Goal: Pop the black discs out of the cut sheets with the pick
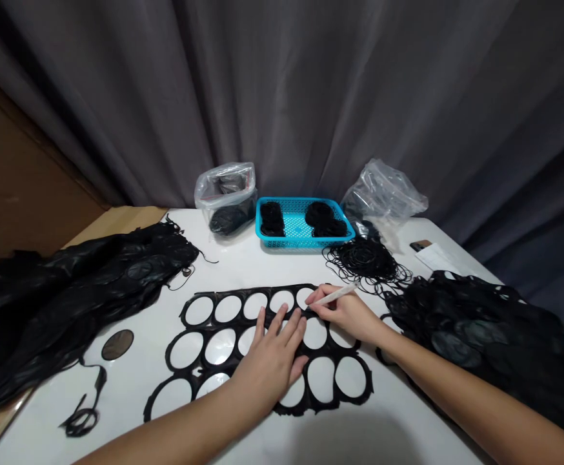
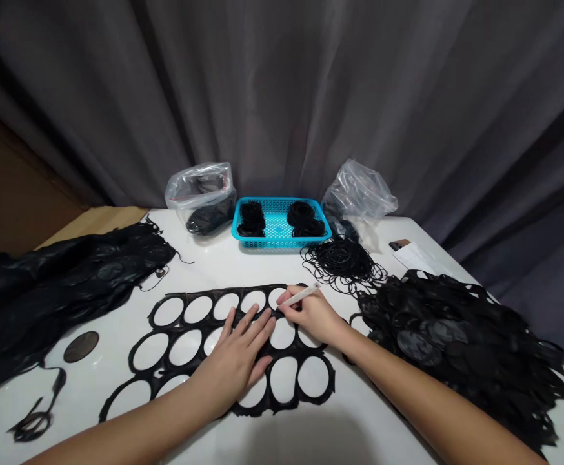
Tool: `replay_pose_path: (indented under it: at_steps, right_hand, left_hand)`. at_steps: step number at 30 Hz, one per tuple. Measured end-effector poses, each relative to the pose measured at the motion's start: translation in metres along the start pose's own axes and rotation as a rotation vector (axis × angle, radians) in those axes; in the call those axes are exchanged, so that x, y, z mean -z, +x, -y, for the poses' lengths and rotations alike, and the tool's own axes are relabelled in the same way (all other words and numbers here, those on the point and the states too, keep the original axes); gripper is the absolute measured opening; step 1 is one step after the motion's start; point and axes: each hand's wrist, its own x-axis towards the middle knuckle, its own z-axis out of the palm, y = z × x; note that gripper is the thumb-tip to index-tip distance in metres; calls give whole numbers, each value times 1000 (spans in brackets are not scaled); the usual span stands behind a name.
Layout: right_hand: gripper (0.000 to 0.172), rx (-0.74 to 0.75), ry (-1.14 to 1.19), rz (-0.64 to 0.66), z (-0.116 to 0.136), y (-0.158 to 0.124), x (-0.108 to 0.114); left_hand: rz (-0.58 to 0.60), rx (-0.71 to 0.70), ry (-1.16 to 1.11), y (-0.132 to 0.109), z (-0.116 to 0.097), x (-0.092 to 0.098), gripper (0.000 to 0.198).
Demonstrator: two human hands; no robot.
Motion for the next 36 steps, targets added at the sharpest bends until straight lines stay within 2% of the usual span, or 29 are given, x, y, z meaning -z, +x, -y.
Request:
replay_pose_path:
  at_steps: [2,5,6,8,11,13,16,18,22,25,31,33,36]
  right_hand:
    - [12,149,-150,1,-1,-3,-6]
    - [15,471,-542,38,-4,-6,-13]
    - [17,537,-670,35,-5,-4,-12]
    - [16,499,-853,-57,-10,3,0]
    - [12,174,-923,-339,-18,22,30]
    - [12,29,-848,-448,-19,34,47]
    - [17,-15,-627,-428,-14,42,51]
    - [24,-6,-394,-309,-6,42,44]
    - [34,-73,190,22,11,34,21]
    - [38,-104,309,103,20,26,3]
    - [28,7,107,80,25,13,-29]
    - [27,-39,225,36,19,14,-30]
    - [29,-227,622,-187,-5,23,-15]
  left_hand:
    - [5,1,-8,0,1,1,55]
    - [18,3,-34,0,1,2,56]
    - [24,4,-44,0,1,2,56]
    - [38,6,-60,1,1,3,55]
    - [56,15,-83,1,0,5,54]
    - [65,3,-98,1,1,9,54]
    - [45,-27,-86,-4,7,18,59]
    - [8,6,-45,-11,14,24,62]
    - [-22,65,19,-26,27,25,58]
    - [-40,52,32,-32,28,19,56]
    - [-9,76,64,-32,22,13,59]
    - [5,77,65,-32,22,13,59]
    - [11,84,64,-33,22,14,59]
